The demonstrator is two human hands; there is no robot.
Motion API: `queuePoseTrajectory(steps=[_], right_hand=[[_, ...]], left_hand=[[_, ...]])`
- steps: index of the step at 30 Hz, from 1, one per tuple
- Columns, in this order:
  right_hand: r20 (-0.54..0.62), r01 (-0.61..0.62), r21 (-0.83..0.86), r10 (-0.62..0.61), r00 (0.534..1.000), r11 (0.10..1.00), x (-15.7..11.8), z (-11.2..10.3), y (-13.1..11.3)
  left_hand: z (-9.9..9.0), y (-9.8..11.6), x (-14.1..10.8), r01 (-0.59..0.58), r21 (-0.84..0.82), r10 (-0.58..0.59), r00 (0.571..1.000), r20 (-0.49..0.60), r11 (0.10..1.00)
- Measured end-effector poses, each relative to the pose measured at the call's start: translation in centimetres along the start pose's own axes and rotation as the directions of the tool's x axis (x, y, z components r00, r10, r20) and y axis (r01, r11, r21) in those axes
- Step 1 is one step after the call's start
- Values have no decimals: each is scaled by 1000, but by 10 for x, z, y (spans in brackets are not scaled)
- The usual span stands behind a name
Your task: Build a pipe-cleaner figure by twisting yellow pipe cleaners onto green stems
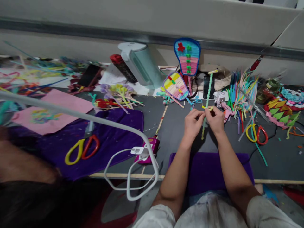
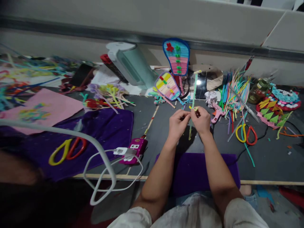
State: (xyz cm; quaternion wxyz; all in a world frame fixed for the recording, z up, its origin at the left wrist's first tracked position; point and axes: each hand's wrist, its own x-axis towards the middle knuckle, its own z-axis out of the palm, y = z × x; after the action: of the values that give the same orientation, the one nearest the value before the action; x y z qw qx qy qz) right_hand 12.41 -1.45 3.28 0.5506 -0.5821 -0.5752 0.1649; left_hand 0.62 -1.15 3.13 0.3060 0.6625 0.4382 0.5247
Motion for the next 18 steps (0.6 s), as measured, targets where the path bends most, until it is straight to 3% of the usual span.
queuePoseTrajectory(steps=[4, 9, 14, 18], right_hand=[[51, -148, 304, 139, 989, 941, 5, -2, 2], [137, -258, 571, 220, 966, 779, 7, 0, -2], [268, -424, 688, 336, 903, 589, 6, 1, -7], [380, -514, 722, 355, 854, 464, 6, 0, -8]], left_hand=[[-2, -3, 3, 180, -275, -161, 983, 91, 944], [-1, -3, 4, 352, -500, -282, 936, 213, 791], [0, 0, 4, 459, -614, -320, 888, 330, 643], [-2, 4, 4, 560, -628, -355, 828, 434, 540]])
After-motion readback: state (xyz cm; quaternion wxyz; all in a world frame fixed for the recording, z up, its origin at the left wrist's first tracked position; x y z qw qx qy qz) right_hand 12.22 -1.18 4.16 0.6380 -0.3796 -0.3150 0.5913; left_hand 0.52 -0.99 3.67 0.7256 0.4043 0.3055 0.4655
